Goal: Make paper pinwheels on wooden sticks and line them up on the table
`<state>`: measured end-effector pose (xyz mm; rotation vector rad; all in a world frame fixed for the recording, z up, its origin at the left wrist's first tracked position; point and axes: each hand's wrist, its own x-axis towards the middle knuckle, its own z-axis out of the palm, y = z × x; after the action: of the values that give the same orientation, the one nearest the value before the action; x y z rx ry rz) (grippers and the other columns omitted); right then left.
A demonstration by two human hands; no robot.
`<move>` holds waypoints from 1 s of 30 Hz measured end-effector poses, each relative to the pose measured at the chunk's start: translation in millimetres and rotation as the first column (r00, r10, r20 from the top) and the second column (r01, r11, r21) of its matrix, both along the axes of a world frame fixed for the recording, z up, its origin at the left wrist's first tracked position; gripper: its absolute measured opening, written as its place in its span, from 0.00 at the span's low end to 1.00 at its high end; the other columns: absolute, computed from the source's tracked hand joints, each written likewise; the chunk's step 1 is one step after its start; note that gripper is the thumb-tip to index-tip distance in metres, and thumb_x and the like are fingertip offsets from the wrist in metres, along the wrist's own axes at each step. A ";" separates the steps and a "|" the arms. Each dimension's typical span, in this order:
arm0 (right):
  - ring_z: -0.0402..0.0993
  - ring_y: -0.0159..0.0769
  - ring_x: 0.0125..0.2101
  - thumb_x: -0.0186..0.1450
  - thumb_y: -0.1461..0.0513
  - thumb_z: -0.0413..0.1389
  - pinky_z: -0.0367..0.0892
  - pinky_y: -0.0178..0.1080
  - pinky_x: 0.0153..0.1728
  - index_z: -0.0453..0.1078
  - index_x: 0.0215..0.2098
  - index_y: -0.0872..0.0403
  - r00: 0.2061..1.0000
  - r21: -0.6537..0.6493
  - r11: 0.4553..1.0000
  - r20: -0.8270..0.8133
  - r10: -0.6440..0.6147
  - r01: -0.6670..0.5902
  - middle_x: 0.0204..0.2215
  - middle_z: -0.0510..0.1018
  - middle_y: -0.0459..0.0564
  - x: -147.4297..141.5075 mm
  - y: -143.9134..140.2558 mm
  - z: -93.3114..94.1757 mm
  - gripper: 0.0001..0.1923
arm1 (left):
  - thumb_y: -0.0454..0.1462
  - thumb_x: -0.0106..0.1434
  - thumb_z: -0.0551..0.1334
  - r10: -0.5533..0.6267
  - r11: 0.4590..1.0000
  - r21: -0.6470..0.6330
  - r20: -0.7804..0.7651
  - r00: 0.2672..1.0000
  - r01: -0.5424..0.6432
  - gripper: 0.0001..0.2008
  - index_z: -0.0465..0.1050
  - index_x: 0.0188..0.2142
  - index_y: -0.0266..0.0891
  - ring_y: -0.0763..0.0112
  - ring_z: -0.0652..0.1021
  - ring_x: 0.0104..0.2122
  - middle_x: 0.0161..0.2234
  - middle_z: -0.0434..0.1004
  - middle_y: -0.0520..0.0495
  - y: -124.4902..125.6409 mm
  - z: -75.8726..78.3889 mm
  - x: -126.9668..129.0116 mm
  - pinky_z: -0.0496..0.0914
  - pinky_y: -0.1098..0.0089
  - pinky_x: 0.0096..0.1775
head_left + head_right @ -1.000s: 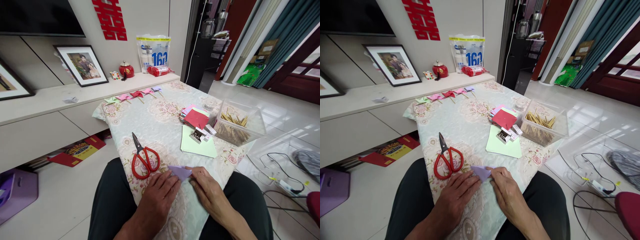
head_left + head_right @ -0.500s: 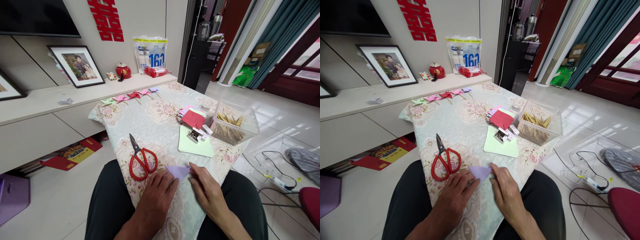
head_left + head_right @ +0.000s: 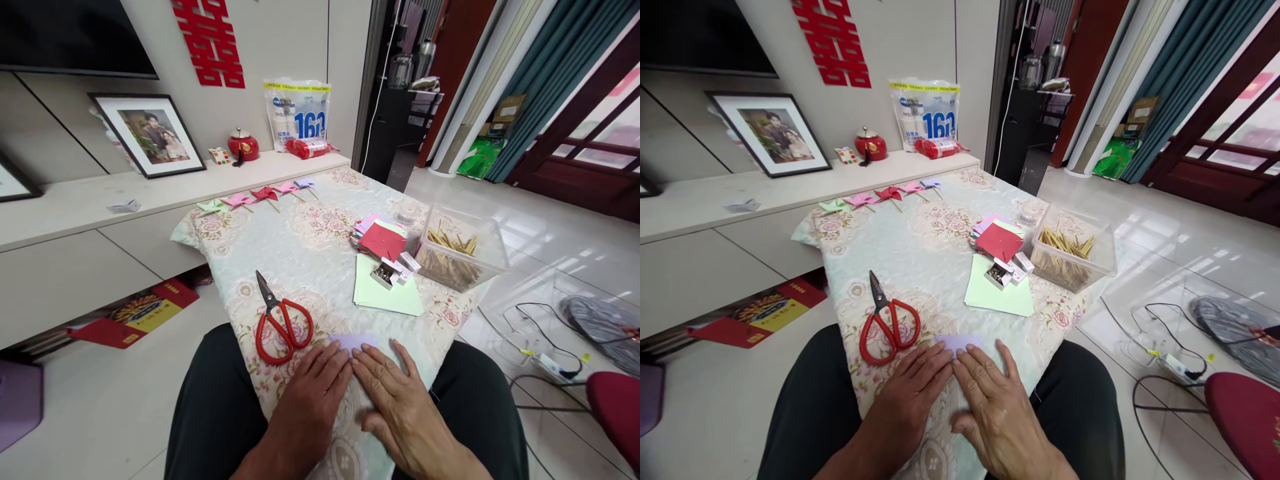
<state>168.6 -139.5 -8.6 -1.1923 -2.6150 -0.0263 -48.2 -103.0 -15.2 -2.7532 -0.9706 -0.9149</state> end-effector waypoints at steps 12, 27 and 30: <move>0.63 0.51 0.64 0.72 0.55 0.54 0.39 0.61 0.67 0.62 0.66 0.52 0.994 0.021 0.994 0.009 -0.107 0.107 0.63 0.71 0.52 12.3 10.3 1.1 0.25 | 0.26 0.64 0.51 0.082 0.997 0.004 -0.030 0.996 -0.081 0.23 0.74 0.55 0.33 0.61 0.76 0.55 0.52 0.80 0.41 -3.7 -3.7 0.7 0.67 0.60 0.57; 0.73 0.50 0.50 0.71 0.63 0.54 0.63 0.56 0.53 0.69 0.54 0.55 0.969 -0.091 0.982 -0.169 -0.181 0.168 0.46 0.79 0.57 -14.3 39.2 26.6 0.14 | 0.25 0.62 0.52 0.183 0.983 0.003 -0.009 0.983 -0.183 0.23 0.75 0.54 0.30 0.55 0.76 0.53 0.51 0.80 0.39 -5.0 -5.5 2.2 0.68 0.57 0.55; 0.73 0.48 0.44 0.67 0.66 0.57 0.68 0.50 0.43 0.71 0.52 0.54 0.950 -0.200 0.947 -0.137 -0.281 0.251 0.42 0.79 0.56 -14.1 51.9 26.9 0.14 | 0.25 0.61 0.52 0.171 0.985 0.004 -0.006 0.985 -0.171 0.24 0.74 0.54 0.30 0.54 0.76 0.54 0.52 0.80 0.38 -5.9 -6.4 1.9 0.69 0.56 0.55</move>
<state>154.4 -87.6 18.3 -1.5339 -2.3369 0.2517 -46.4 -108.9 -21.7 -2.6176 -1.1810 -0.8784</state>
